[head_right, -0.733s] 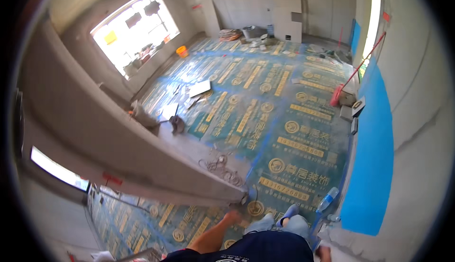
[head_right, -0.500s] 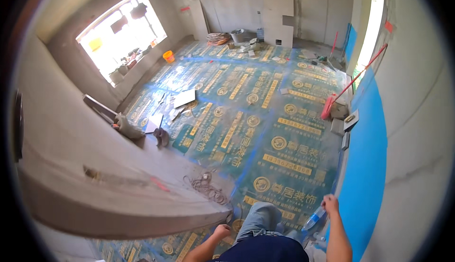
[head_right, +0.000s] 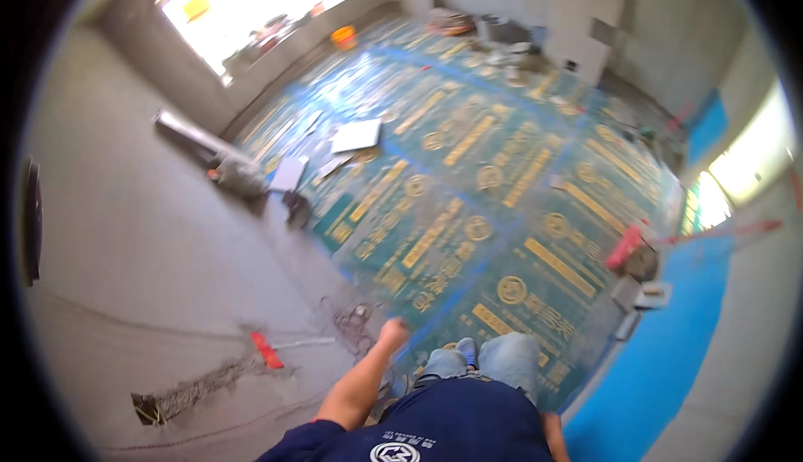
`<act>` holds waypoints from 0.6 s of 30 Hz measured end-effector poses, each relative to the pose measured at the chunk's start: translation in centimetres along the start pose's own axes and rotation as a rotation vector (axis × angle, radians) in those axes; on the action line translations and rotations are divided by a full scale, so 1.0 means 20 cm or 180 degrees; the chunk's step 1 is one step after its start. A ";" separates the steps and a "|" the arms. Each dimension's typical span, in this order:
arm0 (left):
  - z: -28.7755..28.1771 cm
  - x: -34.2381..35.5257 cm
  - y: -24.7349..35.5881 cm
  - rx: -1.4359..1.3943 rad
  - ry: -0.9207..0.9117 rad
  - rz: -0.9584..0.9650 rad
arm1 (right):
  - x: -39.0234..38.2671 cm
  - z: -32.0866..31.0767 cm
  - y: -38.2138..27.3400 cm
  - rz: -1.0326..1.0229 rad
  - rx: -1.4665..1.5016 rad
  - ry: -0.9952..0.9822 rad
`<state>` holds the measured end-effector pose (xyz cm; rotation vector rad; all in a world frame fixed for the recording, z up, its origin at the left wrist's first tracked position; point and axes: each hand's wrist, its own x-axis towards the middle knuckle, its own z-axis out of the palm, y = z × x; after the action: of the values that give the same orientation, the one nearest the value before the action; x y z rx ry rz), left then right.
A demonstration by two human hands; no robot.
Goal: The person holds a power grinder and uses it to grind the edge of a white tile piece held against a wall.
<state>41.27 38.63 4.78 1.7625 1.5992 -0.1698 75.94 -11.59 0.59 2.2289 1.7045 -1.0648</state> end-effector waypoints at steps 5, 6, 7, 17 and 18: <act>-0.28 0.45 0.54 -0.0670 0.0436 0.0077 | 0.23 -0.26 0.25 0.0399 0.0244 -0.0382; -0.26 0.60 0.62 -0.0518 0.0374 0.0065 | 0.34 -0.36 0.30 0.0344 0.0095 -0.0255; -0.23 0.74 0.67 -0.0191 0.0350 -0.0122 | 0.47 -0.49 0.38 0.0395 0.0063 -0.0132; 0.02 1.44 0.94 -0.1295 -0.0278 -0.0698 | 2.11 -2.76 1.03 0.2316 0.2299 0.1506; 0.01 1.52 1.06 -0.1365 -0.0190 -0.0896 | 2.26 -2.97 0.98 0.1963 0.1987 0.2000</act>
<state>67.05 64.08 -3.12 1.1960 1.6870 -0.0082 124.71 47.27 11.48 3.4281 0.6807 -0.8485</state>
